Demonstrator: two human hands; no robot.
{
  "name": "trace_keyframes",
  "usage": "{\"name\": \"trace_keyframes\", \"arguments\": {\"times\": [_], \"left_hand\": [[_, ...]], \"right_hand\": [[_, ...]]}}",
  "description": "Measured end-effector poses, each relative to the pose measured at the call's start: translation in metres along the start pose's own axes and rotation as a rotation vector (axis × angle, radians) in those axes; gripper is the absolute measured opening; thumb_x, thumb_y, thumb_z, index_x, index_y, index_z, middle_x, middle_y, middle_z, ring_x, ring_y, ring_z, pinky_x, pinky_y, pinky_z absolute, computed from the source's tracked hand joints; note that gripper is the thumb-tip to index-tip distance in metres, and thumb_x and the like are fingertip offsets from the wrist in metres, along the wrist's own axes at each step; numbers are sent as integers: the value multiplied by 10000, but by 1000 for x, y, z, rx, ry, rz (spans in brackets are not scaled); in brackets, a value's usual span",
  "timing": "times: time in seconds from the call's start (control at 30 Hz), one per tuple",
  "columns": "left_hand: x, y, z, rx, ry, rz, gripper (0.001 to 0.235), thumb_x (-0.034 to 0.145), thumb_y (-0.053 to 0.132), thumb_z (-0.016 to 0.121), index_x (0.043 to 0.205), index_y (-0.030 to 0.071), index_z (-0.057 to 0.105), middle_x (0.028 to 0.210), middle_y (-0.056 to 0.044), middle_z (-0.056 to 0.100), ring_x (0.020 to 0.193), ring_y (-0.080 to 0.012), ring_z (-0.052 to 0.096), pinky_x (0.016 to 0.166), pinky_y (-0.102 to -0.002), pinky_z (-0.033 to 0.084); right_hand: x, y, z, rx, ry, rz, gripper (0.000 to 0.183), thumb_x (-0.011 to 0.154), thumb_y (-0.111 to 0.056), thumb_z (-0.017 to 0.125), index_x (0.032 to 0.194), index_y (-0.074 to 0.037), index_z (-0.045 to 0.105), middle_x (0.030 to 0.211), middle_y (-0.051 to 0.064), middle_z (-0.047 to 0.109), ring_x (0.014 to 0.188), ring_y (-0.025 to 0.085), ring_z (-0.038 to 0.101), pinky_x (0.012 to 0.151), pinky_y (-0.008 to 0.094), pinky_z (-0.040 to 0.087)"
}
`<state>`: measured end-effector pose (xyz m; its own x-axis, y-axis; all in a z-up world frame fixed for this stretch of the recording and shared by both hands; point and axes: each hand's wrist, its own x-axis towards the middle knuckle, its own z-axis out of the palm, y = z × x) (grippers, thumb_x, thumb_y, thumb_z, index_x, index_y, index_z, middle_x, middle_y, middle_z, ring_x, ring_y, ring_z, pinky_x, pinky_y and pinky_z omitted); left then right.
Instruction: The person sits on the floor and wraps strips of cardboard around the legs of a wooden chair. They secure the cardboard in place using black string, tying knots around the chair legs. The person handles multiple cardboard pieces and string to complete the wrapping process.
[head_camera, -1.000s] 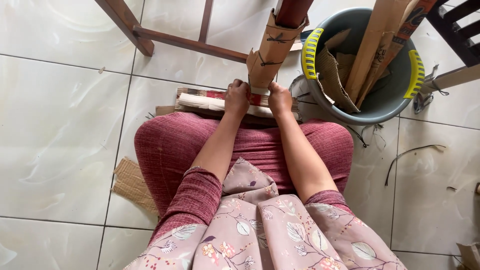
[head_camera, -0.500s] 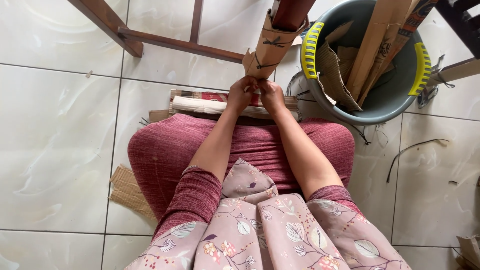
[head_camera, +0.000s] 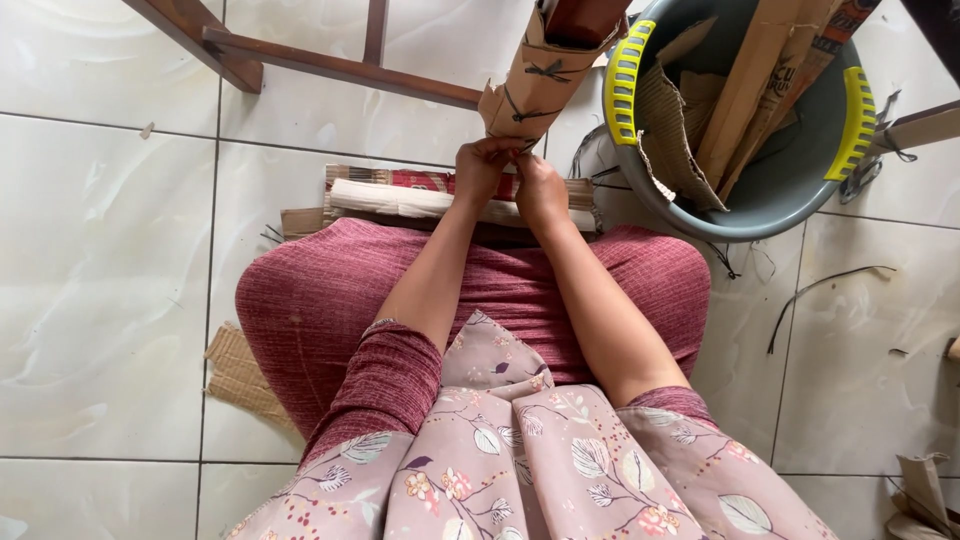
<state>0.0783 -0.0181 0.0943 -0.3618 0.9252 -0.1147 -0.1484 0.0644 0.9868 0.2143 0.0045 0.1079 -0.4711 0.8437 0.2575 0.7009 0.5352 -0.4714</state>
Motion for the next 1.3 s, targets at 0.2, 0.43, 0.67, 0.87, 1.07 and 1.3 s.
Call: {"name": "trace_keyframes", "arguments": {"times": [0.2, 0.43, 0.67, 0.87, 1.07, 1.3], "left_hand": [[-5, 13, -7, 228, -54, 78, 324, 957, -24, 629, 1060, 208, 831, 972, -113, 746, 1055, -308, 699, 1010, -492, 524], [-2, 0, -15, 320, -70, 317, 229, 867, -14, 740, 1000, 150, 828, 979, -76, 769, 1052, -320, 704, 976, -465, 557], [-7, -2, -13, 319, 8, 414, 217, 869, 13, 746, 912, 202, 844, 933, 9, 799, 1025, -232, 726, 953, -400, 577], [-8, 8, -13, 332, -21, 369, 225, 871, 19, 745, 905, 222, 835, 921, 28, 788, 970, -218, 734, 937, -381, 577], [-15, 34, -18, 308, -14, 323, 226, 860, -1, 743, 917, 207, 811, 922, 12, 770, 887, -207, 697, 983, -419, 555], [-7, -9, -18, 646, 124, 257, 108, 988, 318, 686, 1076, 280, 637, 911, 82, 734, 1151, -191, 563, 1157, -527, 248]], "right_hand": [[-10, 12, 16, -206, -37, -116, 157, 974, -160, 568, 1056, -163, 701, 886, 47, 635, 845, 313, 695, 635, 451, 605], [-10, 13, 15, -124, -42, -74, 161, 1015, -257, 558, 1086, -195, 688, 956, 66, 646, 880, 341, 692, 647, 502, 606], [6, 5, -35, 110, 71, 22, 195, 881, -159, 787, 1059, -167, 709, 871, 78, 688, 784, 346, 720, 673, 480, 594], [16, -1, -30, 282, 97, -73, 313, 833, -2, 784, 1089, -172, 722, 882, 58, 701, 805, 330, 731, 721, 453, 598], [25, -15, -41, 409, 147, -75, 188, 873, 6, 771, 921, -173, 801, 763, 25, 722, 731, 275, 750, 690, 375, 604], [22, -29, -37, 434, 206, -92, 219, 880, 86, 707, 927, -108, 798, 770, 119, 717, 701, 336, 743, 636, 421, 606]]}}
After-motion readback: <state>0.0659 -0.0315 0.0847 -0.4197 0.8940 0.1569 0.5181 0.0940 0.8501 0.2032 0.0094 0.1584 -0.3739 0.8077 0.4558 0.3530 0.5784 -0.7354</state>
